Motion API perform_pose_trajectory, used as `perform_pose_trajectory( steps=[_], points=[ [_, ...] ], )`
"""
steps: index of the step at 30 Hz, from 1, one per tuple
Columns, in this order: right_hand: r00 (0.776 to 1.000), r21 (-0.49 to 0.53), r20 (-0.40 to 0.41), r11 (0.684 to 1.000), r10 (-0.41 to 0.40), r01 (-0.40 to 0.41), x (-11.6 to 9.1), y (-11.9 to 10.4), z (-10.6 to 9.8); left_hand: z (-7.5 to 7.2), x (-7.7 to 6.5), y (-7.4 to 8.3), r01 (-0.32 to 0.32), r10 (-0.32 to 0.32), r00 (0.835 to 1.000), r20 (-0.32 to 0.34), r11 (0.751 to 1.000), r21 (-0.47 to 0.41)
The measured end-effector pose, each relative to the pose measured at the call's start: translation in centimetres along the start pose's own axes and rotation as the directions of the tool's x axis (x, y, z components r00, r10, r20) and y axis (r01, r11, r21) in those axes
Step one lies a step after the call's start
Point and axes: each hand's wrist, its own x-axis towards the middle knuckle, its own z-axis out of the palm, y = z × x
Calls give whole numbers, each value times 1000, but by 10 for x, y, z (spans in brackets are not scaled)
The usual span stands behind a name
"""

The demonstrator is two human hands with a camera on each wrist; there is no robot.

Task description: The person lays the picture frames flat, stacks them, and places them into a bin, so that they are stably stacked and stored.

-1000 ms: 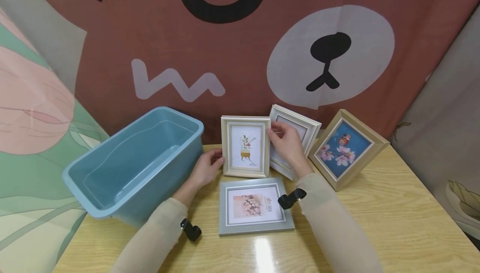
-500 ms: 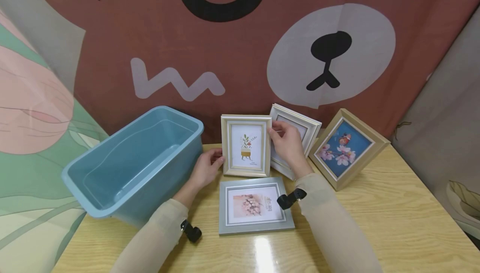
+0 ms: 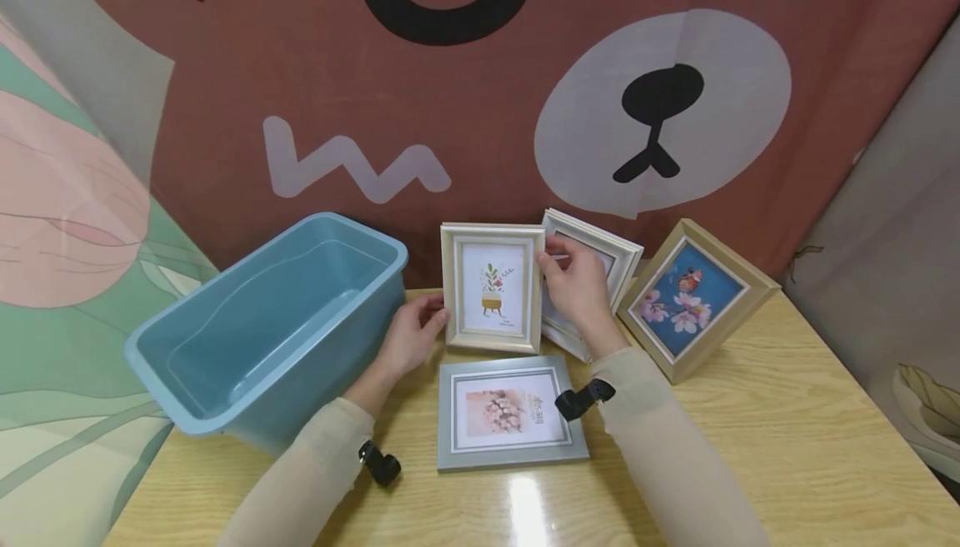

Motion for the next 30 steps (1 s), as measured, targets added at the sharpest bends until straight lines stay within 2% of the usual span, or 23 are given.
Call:
perform_pose_trajectory(
  steps=[6,18,30],
  points=[
    [1000,22,-11,999,-27,27,1,-2,-1,-2,0,2,-17,17,1000,-8,999,-34],
    [1000,31,-15,999,-13,13,-1,-4,-7,-3,-3,2,-71,73,997,7,988,-137],
    [999,49,-22,998,-30,31,-4,-11,-14,-2,-6,4,-110,111,994,2,982,-153]
  ],
)
